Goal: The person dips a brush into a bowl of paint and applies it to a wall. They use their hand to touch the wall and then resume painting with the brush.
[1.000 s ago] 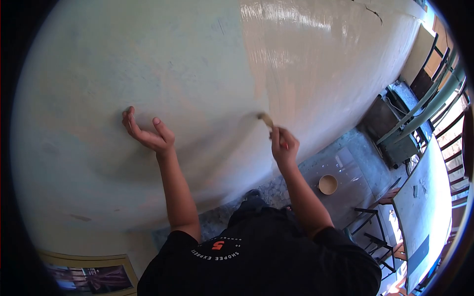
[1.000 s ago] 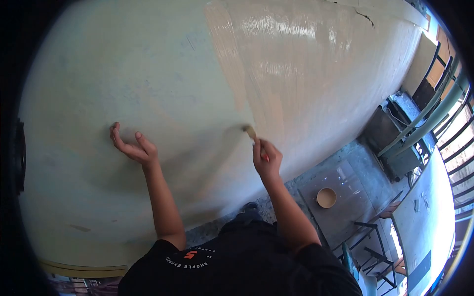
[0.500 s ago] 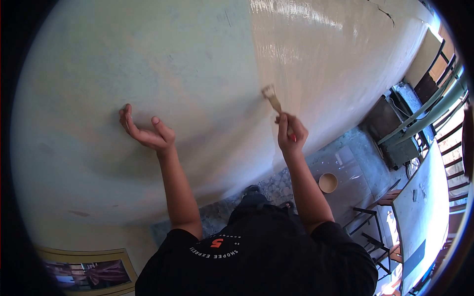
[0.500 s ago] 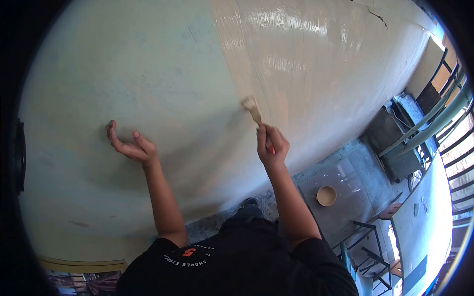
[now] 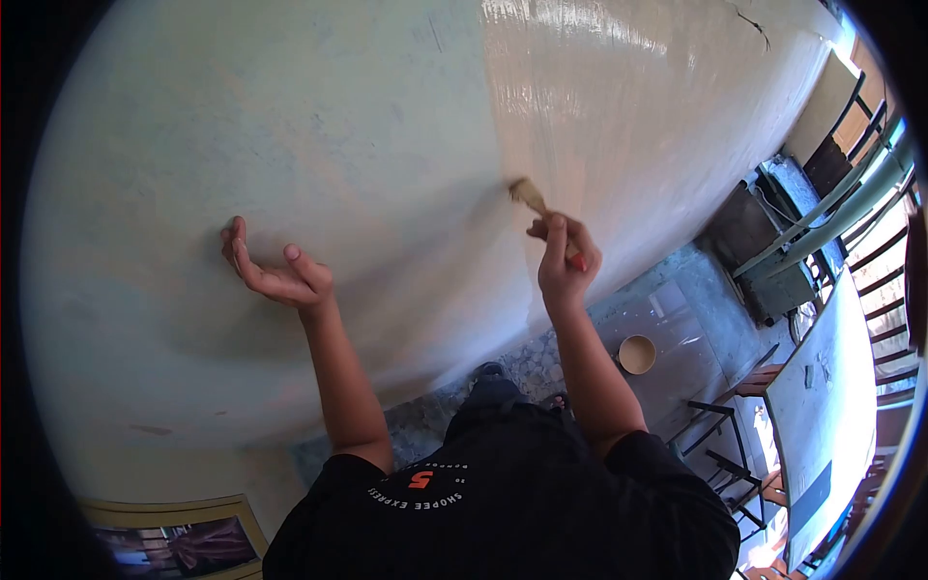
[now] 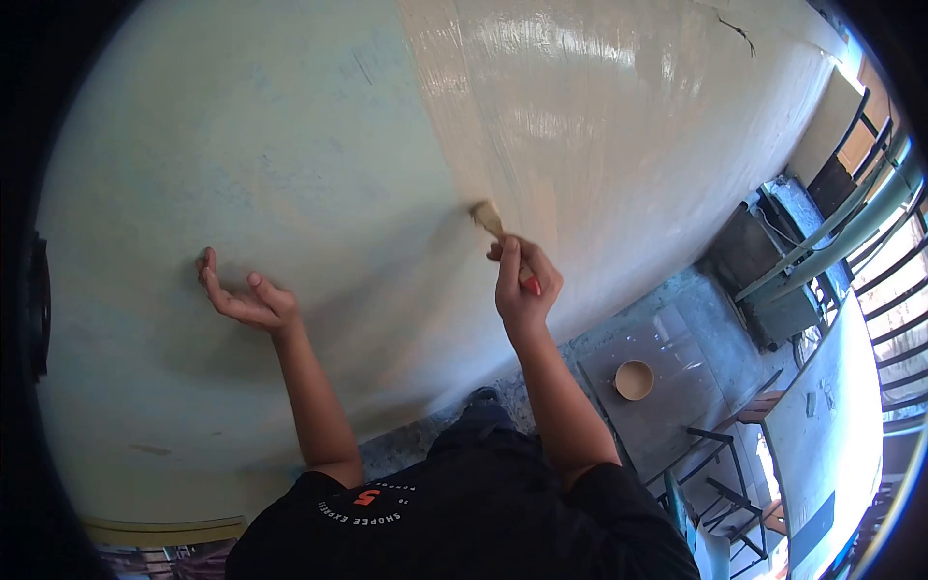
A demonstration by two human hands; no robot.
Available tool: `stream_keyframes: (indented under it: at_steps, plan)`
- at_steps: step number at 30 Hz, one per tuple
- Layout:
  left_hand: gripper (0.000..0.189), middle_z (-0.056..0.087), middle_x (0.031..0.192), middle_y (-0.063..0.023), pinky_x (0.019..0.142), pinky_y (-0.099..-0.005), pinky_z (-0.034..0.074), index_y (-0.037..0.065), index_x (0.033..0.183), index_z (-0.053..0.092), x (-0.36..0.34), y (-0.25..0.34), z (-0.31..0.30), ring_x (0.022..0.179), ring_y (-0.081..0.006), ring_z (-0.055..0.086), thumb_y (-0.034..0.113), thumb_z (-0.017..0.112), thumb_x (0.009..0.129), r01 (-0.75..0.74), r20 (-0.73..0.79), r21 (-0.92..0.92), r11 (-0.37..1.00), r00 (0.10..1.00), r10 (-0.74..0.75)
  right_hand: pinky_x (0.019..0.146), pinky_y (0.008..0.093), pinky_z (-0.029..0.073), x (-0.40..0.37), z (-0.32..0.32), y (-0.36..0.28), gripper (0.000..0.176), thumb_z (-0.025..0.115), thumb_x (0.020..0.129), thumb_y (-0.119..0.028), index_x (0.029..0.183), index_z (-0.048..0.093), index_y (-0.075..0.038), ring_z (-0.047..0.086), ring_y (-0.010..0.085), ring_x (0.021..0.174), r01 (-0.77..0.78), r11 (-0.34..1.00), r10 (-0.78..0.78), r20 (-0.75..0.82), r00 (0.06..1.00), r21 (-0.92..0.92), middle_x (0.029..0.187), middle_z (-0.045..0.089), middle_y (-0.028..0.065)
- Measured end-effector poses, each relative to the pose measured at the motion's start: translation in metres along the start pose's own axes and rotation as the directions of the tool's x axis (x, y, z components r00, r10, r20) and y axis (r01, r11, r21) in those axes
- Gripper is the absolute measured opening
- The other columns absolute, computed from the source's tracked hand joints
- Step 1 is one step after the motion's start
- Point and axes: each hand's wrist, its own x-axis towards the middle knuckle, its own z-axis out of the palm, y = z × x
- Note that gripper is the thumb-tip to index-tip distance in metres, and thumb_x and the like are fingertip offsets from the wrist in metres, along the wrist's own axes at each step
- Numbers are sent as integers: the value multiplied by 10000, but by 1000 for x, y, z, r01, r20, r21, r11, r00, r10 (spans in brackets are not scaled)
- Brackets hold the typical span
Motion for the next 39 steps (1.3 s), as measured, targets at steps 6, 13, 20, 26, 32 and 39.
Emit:
stream_keyframes:
  at_steps: [6, 13, 20, 26, 32, 39]
  plan:
    - [498, 497, 1235, -233, 1055, -490, 278, -54, 1314, 307, -2, -2, 1, 1204, -348, 425, 217, 440, 918, -1, -18, 17, 1000, 1000, 2, 666, 306, 559, 13, -6, -39, 180, 477, 935, -52, 936, 593, 85, 670, 219, 685, 184, 954, -175, -56, 983, 235, 760, 662, 159]
    - [498, 493, 1243, -232, 1049, -486, 285, -57, 1314, 306, -1, 0, 2, 1215, -353, 411, 219, 441, 922, 2, -19, 30, 1000, 1000, -1, 597, 259, 514, -54, -49, 73, 175, 540, 914, -85, 830, 615, 49, 646, 139, 611, -170, 971, 180, 44, 983, -165, 679, 656, 98]
    - [494, 496, 1241, -231, 1043, -485, 291, -55, 1312, 310, 0, 1, 3, 1210, -361, 409, 217, 442, 921, -5, -19, 15, 1000, 1000, 5, 607, 271, 531, -77, -70, 68, 215, 529, 931, -125, 874, 610, 65, 654, 149, 645, -320, 917, 336, 27, 942, -238, 726, 661, 125]
    - [495, 504, 1232, -231, 1053, -482, 273, -56, 1308, 315, 0, 0, 4, 1219, -348, 407, 210, 449, 912, 2, -22, -1, 1000, 1000, -2, 635, 284, 553, 9, 6, -11, 223, 511, 940, -121, 908, 596, 83, 666, 182, 660, -71, 976, 83, -52, 995, 207, 752, 663, 153]
    - [479, 489, 1247, -229, 1054, -486, 273, -49, 1305, 311, -1, 0, 3, 1211, -353, 415, 172, 450, 903, -7, -8, 11, 1000, 1000, 7, 642, 292, 558, 30, 15, -71, 223, 492, 950, -126, 922, 593, 70, 668, 202, 665, 167, 913, -132, -117, 984, 373, 759, 655, 164]
    - [475, 475, 1261, -233, 1053, -498, 277, -36, 1313, 303, -1, 1, 3, 1196, -360, 428, 136, 445, 893, -8, 3, -4, 1000, 1000, 8, 601, 261, 519, -45, -16, 44, 140, 541, 912, -65, 846, 609, 38, 655, 139, 632, -58, 994, 63, 58, 996, -93, 693, 658, 106]
